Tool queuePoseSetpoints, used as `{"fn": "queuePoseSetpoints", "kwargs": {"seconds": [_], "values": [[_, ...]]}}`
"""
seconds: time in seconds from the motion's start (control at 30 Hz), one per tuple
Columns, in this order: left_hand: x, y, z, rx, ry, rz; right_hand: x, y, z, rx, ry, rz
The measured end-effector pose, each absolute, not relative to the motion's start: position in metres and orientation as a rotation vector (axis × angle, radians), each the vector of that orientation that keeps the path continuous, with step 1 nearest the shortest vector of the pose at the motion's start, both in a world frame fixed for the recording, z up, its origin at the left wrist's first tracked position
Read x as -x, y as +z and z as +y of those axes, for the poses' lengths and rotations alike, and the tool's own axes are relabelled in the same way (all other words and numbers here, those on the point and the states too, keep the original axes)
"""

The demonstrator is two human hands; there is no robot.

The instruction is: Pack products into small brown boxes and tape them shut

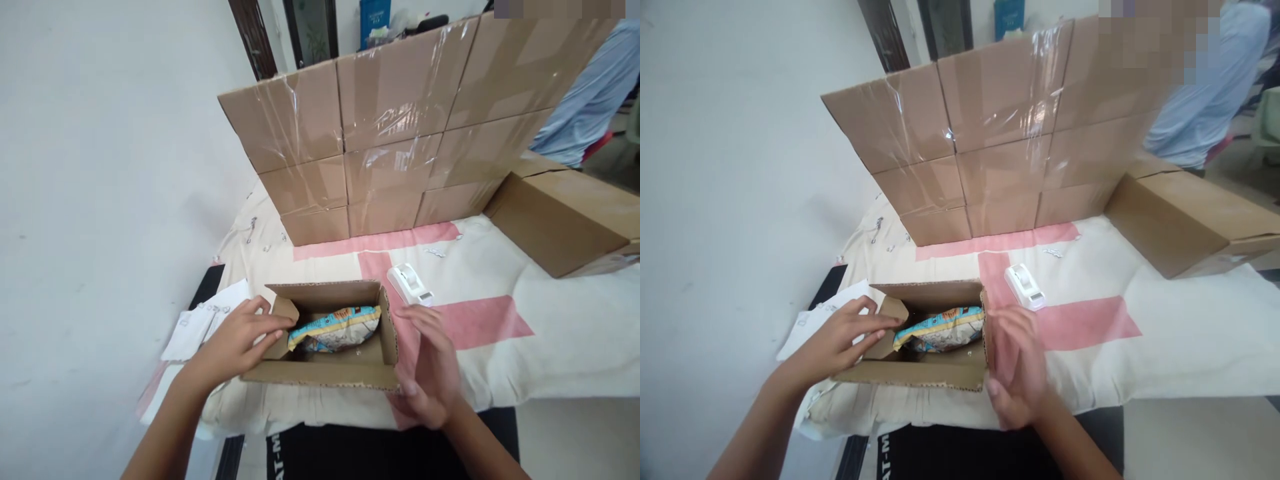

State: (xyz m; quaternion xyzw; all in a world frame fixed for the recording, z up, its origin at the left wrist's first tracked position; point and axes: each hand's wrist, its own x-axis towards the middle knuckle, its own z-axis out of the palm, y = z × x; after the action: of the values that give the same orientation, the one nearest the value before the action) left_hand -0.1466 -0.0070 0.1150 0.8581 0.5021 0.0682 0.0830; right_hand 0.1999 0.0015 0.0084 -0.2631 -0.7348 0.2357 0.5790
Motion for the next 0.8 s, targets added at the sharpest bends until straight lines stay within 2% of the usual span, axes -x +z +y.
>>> {"fn": "queuePoseSetpoints", "kwargs": {"seconds": [0.23,0.3,0.37,0.47,0.6,0.67,0.73,0.8], "values": [[0.120,0.112,-0.012,-2.810,0.089,1.338,-0.192,0.009,0.031,0.438,0.549,-1.870],[0.121,0.108,-0.015,-2.874,0.252,1.308,-0.192,0.010,0.033,0.402,0.602,-1.909],[0.125,0.098,-0.018,-2.874,0.622,1.280,-0.191,0.011,0.035,0.376,0.679,-1.929],[0.137,0.076,-0.027,-2.628,1.234,1.307,-0.187,0.012,0.039,0.360,0.715,-1.916],[0.147,0.038,-0.045,-2.239,1.679,1.427,-0.180,0.008,0.042,0.359,0.646,-1.879],[0.144,0.023,-0.056,-2.067,1.727,1.336,-0.176,0.006,0.043,0.370,0.644,-1.837],[0.137,0.015,-0.065,-1.921,1.626,1.275,-0.173,0.005,0.043,0.468,0.672,-1.753],[0.128,0.016,-0.068,-1.789,1.520,1.410,-0.169,0.005,0.043,0.649,0.712,-1.665]]}}
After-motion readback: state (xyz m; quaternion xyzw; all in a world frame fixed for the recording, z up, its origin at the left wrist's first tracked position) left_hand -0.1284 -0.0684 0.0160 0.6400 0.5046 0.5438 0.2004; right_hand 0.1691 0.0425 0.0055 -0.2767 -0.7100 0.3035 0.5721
